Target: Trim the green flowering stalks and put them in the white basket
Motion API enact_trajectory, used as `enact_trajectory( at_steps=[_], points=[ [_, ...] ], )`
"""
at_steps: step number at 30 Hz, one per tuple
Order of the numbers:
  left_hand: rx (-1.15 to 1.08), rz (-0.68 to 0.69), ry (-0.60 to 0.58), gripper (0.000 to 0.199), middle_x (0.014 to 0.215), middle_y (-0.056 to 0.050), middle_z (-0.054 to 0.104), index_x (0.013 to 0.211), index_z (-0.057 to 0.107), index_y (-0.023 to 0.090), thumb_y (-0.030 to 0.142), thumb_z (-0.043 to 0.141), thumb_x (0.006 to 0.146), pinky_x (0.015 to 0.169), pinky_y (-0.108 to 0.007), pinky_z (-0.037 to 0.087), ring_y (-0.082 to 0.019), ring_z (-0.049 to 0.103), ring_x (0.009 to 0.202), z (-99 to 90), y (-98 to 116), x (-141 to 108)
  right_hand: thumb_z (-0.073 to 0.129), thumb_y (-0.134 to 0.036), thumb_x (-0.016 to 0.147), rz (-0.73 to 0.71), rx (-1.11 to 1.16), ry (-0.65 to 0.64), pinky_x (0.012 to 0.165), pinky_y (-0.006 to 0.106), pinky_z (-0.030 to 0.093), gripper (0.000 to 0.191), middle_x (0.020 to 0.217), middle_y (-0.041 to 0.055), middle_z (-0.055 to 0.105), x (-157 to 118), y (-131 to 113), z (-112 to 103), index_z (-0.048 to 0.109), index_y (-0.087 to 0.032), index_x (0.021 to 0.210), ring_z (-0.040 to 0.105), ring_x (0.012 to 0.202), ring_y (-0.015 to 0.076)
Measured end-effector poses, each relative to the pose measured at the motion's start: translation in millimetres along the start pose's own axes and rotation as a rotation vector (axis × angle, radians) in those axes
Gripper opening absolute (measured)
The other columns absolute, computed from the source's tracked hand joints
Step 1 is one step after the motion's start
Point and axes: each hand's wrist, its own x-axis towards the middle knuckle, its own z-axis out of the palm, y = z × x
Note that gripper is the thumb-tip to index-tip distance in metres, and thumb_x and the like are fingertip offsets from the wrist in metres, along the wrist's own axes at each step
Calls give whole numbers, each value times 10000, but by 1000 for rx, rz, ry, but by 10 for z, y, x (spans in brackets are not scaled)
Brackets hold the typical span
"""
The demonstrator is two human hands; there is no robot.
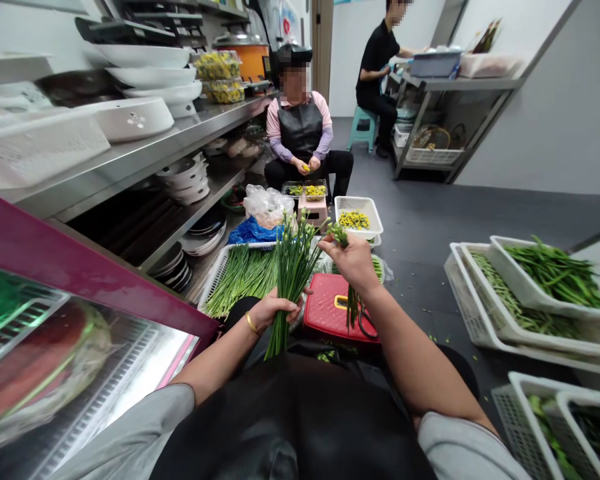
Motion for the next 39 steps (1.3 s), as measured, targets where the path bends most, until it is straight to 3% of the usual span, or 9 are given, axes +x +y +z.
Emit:
enact_trajectory(
  at_steps=[9,15,20,25,28,30,33,36,39],
  points=[
    [28,8,-38,440,442,55,480,1013,640,67,265,701,625,416,-218,310,-75,397,370,-16,26,-82,790,-475,564,279,511,165,332,194,80,384,394,-124,243,114,72,-466,620,-164,714,178,329,23],
    [18,-21,-121,405,463,42,502,980,650,66,240,702,618,423,-223,323,-72,400,371,63,52,-109,817,-501,499,416,683,-134,342,180,70,465,433,-121,274,-33,65,-181,657,-152,763,165,350,7],
    [46,-63,-180,429,451,37,508,1007,638,53,252,697,632,419,-224,323,-81,411,370,98,33,-133,831,-420,513,300,708,-24,354,212,126,365,484,-80,396,68,-191,-102,594,-176,643,234,380,23],
    [15,-66,-114,415,465,43,506,984,627,60,250,701,623,400,-215,306,-72,399,357,12,81,-204,720,-307,694,123,718,499,419,273,65,246,452,-95,235,450,-378,-1028,526,-205,584,182,395,36],
    [-8,-15,-48,382,437,54,474,944,622,69,259,702,622,395,-207,288,-68,382,353,-49,133,-208,711,-387,704,-49,653,593,467,294,83,400,536,-54,291,455,-456,-1658,416,-209,500,265,452,40],
    [-25,20,6,372,429,59,462,921,613,79,271,712,617,396,-205,285,-66,377,357,-63,169,-180,775,-486,626,-152,592,535,467,279,147,434,575,-30,300,365,-461,-1818,445,-224,519,365,525,79],
    [-38,41,80,394,438,69,451,912,601,88,296,734,604,386,-199,266,-56,359,356,-43,212,-115,827,-540,534,-12,604,357,408,251,137,471,538,-44,246,218,-382,-1569,461,-244,536,323,455,80],
    [-7,34,114,412,437,74,446,917,597,91,307,748,599,382,-197,256,-56,361,352,5,232,-71,849,-481,497,248,645,170,363,224,33,420,475,-97,226,133,-257,-996,536,-231,623,154,356,28],
    [10,14,109,417,429,74,452,920,598,95,309,752,597,388,-198,260,-58,370,351,49,225,-62,846,-448,496,330,609,19,345,198,58,470,443,-122,274,105,-158,-510,623,-176,807,179,342,16]
  ],
)
